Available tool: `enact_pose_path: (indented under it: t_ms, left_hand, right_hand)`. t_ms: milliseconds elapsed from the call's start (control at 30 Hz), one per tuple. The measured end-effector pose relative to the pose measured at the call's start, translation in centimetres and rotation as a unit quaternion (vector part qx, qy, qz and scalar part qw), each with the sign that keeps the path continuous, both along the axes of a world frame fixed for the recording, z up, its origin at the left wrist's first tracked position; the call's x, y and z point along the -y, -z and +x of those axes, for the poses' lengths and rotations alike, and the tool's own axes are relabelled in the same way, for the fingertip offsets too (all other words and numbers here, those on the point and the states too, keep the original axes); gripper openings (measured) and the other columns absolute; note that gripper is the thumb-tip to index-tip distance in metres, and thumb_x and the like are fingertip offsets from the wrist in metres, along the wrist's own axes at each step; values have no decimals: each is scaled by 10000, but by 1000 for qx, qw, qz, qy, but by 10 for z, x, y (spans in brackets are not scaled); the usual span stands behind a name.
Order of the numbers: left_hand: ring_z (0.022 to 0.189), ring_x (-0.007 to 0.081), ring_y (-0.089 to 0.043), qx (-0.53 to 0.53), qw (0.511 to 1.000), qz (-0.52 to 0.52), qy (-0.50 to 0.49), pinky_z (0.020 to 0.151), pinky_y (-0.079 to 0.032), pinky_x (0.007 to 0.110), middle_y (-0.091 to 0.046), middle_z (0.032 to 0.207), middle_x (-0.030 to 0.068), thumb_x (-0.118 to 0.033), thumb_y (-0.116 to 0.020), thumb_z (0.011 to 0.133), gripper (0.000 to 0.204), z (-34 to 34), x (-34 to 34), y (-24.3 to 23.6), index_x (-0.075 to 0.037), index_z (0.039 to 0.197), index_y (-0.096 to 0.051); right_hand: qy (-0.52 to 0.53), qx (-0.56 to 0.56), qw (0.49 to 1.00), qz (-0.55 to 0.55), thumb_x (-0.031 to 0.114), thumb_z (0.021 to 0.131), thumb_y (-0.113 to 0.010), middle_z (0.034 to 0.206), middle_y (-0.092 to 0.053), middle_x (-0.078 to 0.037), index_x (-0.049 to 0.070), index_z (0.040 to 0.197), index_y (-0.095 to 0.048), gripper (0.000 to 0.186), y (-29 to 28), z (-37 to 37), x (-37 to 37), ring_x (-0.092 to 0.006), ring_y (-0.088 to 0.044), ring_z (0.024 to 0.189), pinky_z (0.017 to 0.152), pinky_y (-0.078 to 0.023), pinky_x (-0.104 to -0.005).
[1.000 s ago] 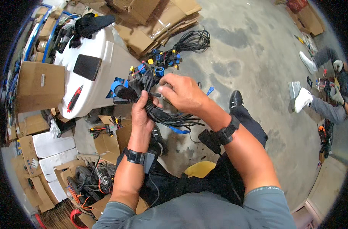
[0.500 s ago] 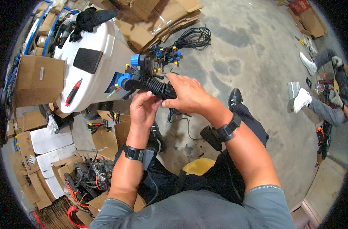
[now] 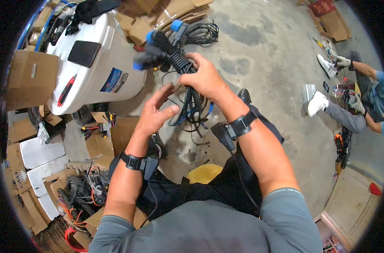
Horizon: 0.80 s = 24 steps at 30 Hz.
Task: Inspecting and sorting a large vehicle wiring harness with multiple connectors.
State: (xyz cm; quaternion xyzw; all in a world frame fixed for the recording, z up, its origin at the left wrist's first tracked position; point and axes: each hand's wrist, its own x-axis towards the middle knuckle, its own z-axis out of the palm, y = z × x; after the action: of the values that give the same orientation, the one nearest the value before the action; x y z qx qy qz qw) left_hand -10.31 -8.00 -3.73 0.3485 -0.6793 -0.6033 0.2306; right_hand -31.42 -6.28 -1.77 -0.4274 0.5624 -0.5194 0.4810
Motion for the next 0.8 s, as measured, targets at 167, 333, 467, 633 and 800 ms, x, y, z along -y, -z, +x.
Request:
enact_pose_path:
  t_ms: [167, 333, 467, 633, 800]
  left_hand:
    - [1090, 194, -593, 88, 982, 115, 119, 953, -442, 330, -636, 1174, 129, -320, -829, 694, 792, -15, -21, -14, -26, 1344, -486]
    - [1067, 196, -592, 86, 988, 83, 103, 931, -452, 318, -628, 1149, 109, -225, -831, 672, 768, -16, -23, -15, -31, 1335, -497]
    - [1097, 192, -577, 111, 988, -10, 111, 961, -435, 314, -627, 1173, 101, -160, -832, 680, 731, -14, -19, -16, -20, 1323, -513]
    - [1153, 223, -565, 91, 995, -33, -2, 1023, -389, 352, -627, 1218, 114, -196, -828, 693, 665, -1, -5, -9, -2, 1271, -560]
    - [1071, 213, -610, 52, 993, -4, -103, 943, -463, 344, -647, 1147, 151, -152, -779, 770, 534, 18, 19, -8, 39, 1224, -574]
  right_hand:
    - [113, 251, 961, 14, 31, 715, -703, 895, -607, -79, -74, 1281, -440, 632, -2, 0, -1, -141, -605, 728, 639, -524, -282]
    - [121, 279, 952, 12, 11, 730, -677, 845, -573, -72, -74, 1239, -432, 572, -9, -2, -4, -157, -597, 611, 545, -549, -308]
    - [115, 246, 962, 13, 44, 735, -678, 843, -571, -76, -85, 1265, -407, 609, -8, -17, -5, -148, -598, 621, 552, -554, -305]
    - [106, 186, 977, 4, 53, 748, -669, 834, -561, -67, -69, 1263, -431, 580, -25, -40, -10, -141, -594, 630, 549, -552, -296]
    - [60, 43, 991, 115, 138, 807, -648, 1133, -604, -202, -53, 1375, -388, 654, 11, -94, -13, -250, -643, 943, 814, -522, -312]
